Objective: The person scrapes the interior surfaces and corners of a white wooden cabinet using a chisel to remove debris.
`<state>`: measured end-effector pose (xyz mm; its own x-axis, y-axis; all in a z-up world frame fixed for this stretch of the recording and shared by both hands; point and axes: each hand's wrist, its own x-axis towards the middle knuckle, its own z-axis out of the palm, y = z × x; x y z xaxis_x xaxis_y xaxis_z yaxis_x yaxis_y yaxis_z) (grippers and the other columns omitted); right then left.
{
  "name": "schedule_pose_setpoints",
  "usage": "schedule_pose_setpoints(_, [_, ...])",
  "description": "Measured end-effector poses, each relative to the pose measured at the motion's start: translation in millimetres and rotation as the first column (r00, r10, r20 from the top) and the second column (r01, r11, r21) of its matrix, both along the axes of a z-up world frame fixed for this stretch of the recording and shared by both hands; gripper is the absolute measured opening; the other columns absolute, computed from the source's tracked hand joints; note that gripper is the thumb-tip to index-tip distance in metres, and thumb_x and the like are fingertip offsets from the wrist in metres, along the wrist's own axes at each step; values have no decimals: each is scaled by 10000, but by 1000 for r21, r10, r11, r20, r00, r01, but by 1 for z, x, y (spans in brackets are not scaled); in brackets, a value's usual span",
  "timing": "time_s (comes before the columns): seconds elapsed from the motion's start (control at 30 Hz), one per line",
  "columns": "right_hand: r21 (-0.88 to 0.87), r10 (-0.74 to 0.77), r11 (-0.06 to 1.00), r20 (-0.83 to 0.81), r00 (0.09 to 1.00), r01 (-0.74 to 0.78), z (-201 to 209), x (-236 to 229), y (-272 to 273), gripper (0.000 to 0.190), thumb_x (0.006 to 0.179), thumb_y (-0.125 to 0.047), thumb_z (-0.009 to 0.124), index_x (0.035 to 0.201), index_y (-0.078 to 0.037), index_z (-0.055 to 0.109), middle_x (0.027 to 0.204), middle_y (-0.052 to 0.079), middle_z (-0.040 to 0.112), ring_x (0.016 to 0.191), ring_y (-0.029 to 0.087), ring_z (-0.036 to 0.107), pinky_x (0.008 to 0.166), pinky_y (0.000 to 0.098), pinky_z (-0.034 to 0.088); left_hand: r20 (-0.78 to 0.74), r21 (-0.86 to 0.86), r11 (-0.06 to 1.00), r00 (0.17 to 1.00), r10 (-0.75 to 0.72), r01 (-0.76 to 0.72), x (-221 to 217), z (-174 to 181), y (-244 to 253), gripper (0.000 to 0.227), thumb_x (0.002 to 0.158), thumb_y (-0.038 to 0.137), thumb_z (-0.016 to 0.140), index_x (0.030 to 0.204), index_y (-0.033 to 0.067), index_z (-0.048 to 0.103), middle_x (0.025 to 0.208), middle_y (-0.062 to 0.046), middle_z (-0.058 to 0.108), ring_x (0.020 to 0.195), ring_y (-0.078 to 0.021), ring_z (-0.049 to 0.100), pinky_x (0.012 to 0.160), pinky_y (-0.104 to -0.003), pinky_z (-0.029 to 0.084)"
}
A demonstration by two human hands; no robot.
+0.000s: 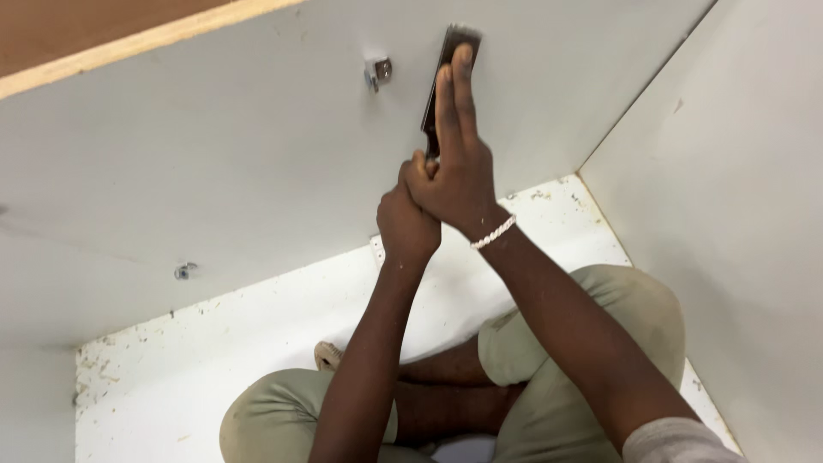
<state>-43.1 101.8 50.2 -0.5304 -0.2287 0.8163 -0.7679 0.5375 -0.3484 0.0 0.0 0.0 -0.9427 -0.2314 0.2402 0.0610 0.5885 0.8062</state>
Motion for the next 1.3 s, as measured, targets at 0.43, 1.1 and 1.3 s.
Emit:
schedule_pose_setpoints(0.43, [-138, 9, 990, 56, 998, -1, -8, -23, 13, 950, 910, 67, 599, 1680, -108, 70, 1746, 148, -4, 1638, 354, 157, 1160, 321, 550, -15, -117, 992, 999, -45, 43, -7, 31, 10, 262, 1028, 295, 504, 1112, 62, 589, 782, -134, 736, 712, -352, 726, 636, -485, 542])
schedule_pose_setpoints(1.1, [-242, -86, 963, 143, 986, 119, -7, -72, 60, 708, 1216, -235, 586, 1667, -163, 45, 1734, 115, 40, 1617, 301, 178, 1267, 380, 447, -45, -354, 934, 997, -70, 49, -48, 72, 45, 274, 1081, 348, 497, 1081, 89, 588, 772, -155, 710, 711, -397, 690, 631, -532, 509])
schedule_pose_setpoints(1.3, [-187, 109, 979, 132, 985, -83, -22, -34, 30, 840, 1097, -111, 531, 1673, -172, -78, 1728, 207, -96, 1638, 406, 103, 1069, 312, 628, 118, -199, 980, 993, 19, 5, -10, 40, 26, 270, 1061, 343, 498, 1033, 89, 582, 744, -132, 719, 683, -354, 715, 630, -495, 530])
